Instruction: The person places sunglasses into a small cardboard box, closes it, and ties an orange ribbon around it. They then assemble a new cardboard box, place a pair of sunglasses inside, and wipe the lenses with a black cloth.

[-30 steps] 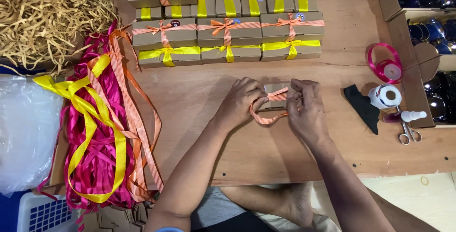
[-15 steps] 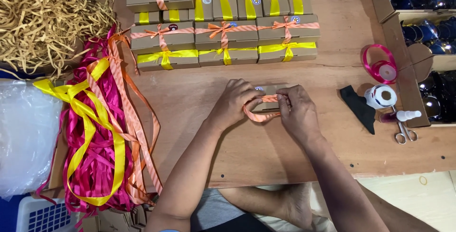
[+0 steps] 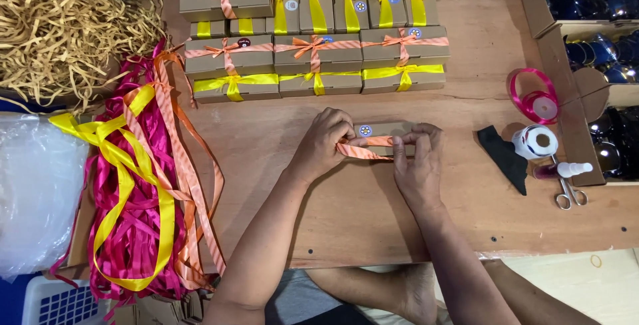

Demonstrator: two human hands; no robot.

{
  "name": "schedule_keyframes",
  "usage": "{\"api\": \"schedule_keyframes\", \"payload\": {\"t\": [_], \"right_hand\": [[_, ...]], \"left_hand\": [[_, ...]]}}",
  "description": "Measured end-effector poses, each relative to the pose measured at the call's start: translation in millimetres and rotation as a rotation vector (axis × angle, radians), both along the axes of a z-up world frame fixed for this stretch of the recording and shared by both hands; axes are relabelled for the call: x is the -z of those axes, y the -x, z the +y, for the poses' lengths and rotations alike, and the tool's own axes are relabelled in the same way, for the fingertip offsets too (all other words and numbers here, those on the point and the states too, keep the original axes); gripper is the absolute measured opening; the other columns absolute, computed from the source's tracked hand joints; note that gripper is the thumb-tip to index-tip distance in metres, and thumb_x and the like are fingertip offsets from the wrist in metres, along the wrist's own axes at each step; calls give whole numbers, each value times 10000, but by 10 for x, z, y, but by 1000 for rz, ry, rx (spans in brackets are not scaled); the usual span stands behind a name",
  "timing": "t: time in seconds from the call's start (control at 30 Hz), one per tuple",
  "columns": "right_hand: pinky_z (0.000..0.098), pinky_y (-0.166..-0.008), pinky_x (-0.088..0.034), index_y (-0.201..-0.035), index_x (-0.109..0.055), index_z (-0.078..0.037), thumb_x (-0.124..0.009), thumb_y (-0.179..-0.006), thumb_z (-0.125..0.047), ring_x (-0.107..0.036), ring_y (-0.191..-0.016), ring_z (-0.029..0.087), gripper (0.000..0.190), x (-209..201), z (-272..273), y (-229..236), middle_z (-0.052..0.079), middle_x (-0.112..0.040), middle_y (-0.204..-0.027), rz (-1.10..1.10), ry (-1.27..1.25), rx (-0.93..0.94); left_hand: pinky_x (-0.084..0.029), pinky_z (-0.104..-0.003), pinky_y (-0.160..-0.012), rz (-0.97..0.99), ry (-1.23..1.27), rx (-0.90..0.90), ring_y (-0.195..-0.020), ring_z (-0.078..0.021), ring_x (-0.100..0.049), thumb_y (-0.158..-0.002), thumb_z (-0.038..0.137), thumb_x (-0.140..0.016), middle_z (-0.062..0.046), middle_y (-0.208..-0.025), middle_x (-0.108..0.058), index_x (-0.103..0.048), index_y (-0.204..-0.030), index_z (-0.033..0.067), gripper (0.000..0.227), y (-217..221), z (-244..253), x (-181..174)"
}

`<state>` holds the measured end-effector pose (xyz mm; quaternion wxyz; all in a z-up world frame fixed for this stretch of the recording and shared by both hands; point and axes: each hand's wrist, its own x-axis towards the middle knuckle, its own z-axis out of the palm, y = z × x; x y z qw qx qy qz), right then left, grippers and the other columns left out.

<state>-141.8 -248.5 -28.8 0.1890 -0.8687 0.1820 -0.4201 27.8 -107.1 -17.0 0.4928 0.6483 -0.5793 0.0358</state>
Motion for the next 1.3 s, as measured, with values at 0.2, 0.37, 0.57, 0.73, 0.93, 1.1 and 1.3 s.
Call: {"api": "schedule_keyframes", "payload": {"t": [0.2, 0.37, 0.57, 0.73, 0.93, 1.1, 1.3], "right_hand": [[464, -866, -522, -929, -546, -73, -750, -997, -142, -634, -1082, 424, 226, -83, 31, -1, 174, -570, -1165, -50, -131, -20], [449, -874, -546, -916, -569, -72, -772, -980, -115, -652, -1107, 415, 217, -62, 22, -15, 166, -573, -1160, -65, -124, -19], [457, -894, -545, -909, -575, -76, -784, -970, -103, -652, -1128, 412, 219, -44, 18, -12, 159, -570, -1136, -75, -106, -22], [459, -919, -545, -922, -563, -82, -757, -992, -104, -644, -1166, 428, 207, -18, 5, -35, 158, -562, -1148, -81, -114, -19], [479, -921, -542, -928, -554, -79, -756, -993, -101, -629, -1200, 453, 213, -23, 16, -58, 183, -563, -1171, -80, -101, -13], [483, -946, -484, -906, -552, -97, -775, -966, -69, -638, -1175, 410, 233, -116, 19, -71, 124, -604, -1148, -60, 79, -39], [409, -825, -462, -909, -598, -147, -797, -954, -115, -697, -964, 286, 207, -25, -98, -63, 12, -718, -975, 3, 112, -125]], "left_hand": [[-474, -385, -799, 22, -26, -3, -928, -268, -590, -880, 156, -766, -18, -906, -557, -505, -778, 138, 281, -28, -1, 52], [-488, -376, -811, 24, 10, 4, -912, -298, -589, -901, 120, -754, -48, -887, -553, -485, -768, 118, 301, -53, 7, 66], [-492, -372, -834, 63, 10, 5, -922, -309, -588, -974, 156, -688, -66, -893, -553, -467, -789, 107, 292, -18, -29, 132], [-487, -354, -885, 155, 6, -24, -943, -323, -601, -1080, 179, -559, -93, -926, -545, -463, -844, 89, 270, 81, -76, 168], [-492, -366, -907, 206, -39, -8, -940, -341, -606, -1113, 205, -490, -120, -944, -535, -488, -928, 59, 235, 93, -69, 178], [-520, -388, -881, 258, -52, -22, -906, -382, -632, -1118, 167, -476, -146, -899, -534, -502, -975, 33, 198, 99, -21, 98], [-534, -348, -860, 220, -13, -37, -895, -331, -660, -1078, 206, -584, -97, -897, -595, -549, -935, 68, 201, 27, -59, 185]]}}
